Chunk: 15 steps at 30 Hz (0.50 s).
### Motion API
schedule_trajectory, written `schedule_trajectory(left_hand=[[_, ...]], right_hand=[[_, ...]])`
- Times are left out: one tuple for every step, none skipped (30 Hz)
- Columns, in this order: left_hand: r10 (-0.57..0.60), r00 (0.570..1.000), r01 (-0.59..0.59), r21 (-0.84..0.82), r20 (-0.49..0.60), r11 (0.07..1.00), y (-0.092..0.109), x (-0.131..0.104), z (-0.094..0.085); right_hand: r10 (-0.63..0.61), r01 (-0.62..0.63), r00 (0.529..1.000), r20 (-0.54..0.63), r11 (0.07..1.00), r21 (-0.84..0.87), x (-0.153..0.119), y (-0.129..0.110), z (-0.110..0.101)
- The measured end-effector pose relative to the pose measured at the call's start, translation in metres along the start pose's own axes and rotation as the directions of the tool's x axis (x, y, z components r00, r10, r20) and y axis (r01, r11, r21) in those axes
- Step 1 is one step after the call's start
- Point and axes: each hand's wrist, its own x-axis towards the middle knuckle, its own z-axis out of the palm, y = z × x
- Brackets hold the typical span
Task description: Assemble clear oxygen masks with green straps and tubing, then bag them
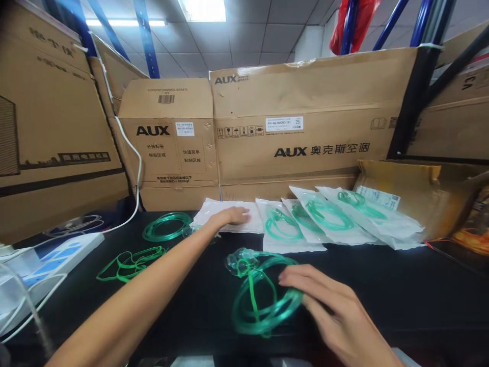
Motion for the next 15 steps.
schedule_trajectory(left_hand=[[-0.024, 1.000, 0.024, 0.000, -0.016, 1.000, -0.009, -0.003, -0.006], [-0.053, 0.998, 0.053, 0.003, -0.032, 0.999, -0.020, -0.006, -0.013], [-0.086, 0.995, 0.086, 0.009, -0.048, 0.996, -0.032, -0.009, -0.019], [-0.119, 0.991, 0.120, 0.015, -0.059, 0.993, -0.045, -0.013, -0.026], [-0.152, 0.986, 0.153, 0.023, -0.069, 0.988, -0.057, -0.017, -0.032], [-0.185, 0.980, 0.188, 0.033, -0.074, 0.982, -0.068, -0.021, -0.036], [-0.212, 0.974, 0.216, 0.041, -0.076, 0.976, -0.078, -0.025, -0.039], [-0.238, 0.969, 0.241, 0.049, -0.072, 0.969, -0.087, -0.029, -0.041], [-0.259, 0.964, 0.262, 0.056, -0.060, 0.963, -0.093, -0.032, -0.041], [-0.277, 0.960, 0.279, 0.061, -0.042, 0.958, -0.098, -0.034, -0.039], [-0.291, 0.956, 0.292, 0.065, -0.019, 0.954, -0.101, -0.036, -0.037], [-0.302, 0.953, 0.301, 0.067, 0.007, 0.951, -0.103, -0.037, -0.033], [-0.310, 0.950, 0.308, 0.069, 0.029, 0.949, -0.105, -0.037, -0.029], [-0.316, 0.948, 0.312, 0.071, 0.047, 0.947, -0.106, -0.037, -0.025], [-0.320, 0.946, 0.315, 0.075, 0.058, 0.946, -0.108, -0.036, -0.022]], right_hand=[[0.024, -0.024, 0.998, 0.062, 1.000, 0.000, 0.000, 0.003, 0.002], [0.046, -0.044, 0.992, 0.119, 0.999, -0.015, -0.002, 0.006, 0.002], [0.065, -0.059, 0.984, 0.168, 0.997, -0.039, -0.004, 0.011, 0.002], [0.081, -0.068, 0.975, 0.207, 0.995, -0.066, -0.006, 0.016, 0.001], [0.092, -0.072, 0.967, 0.237, 0.993, -0.092, -0.009, 0.021, -0.001], [0.096, -0.070, 0.962, 0.256, 0.991, -0.110, -0.012, 0.026, -0.003], [0.101, -0.069, 0.959, 0.264, 0.990, -0.125, -0.015, 0.031, -0.005], [0.105, -0.071, 0.960, 0.261, 0.988, -0.138, -0.017, 0.035, -0.006], [0.113, -0.076, 0.963, 0.246, 0.985, -0.152, -0.018, 0.038, -0.008], [0.125, -0.089, 0.966, 0.224, 0.982, -0.165, -0.018, 0.040, -0.009], [0.142, -0.108, 0.970, 0.199, 0.979, -0.173, -0.018, 0.040, -0.010], [0.162, -0.132, 0.972, 0.173, 0.976, -0.175, -0.016, 0.039, -0.010], [0.182, -0.157, 0.973, 0.144, 0.973, -0.167, -0.013, 0.036, -0.010], [0.199, -0.181, 0.973, 0.117, 0.972, -0.150, -0.009, 0.032, -0.009], [0.214, -0.201, 0.973, 0.093, 0.971, -0.128, -0.004, 0.027, -0.007]])
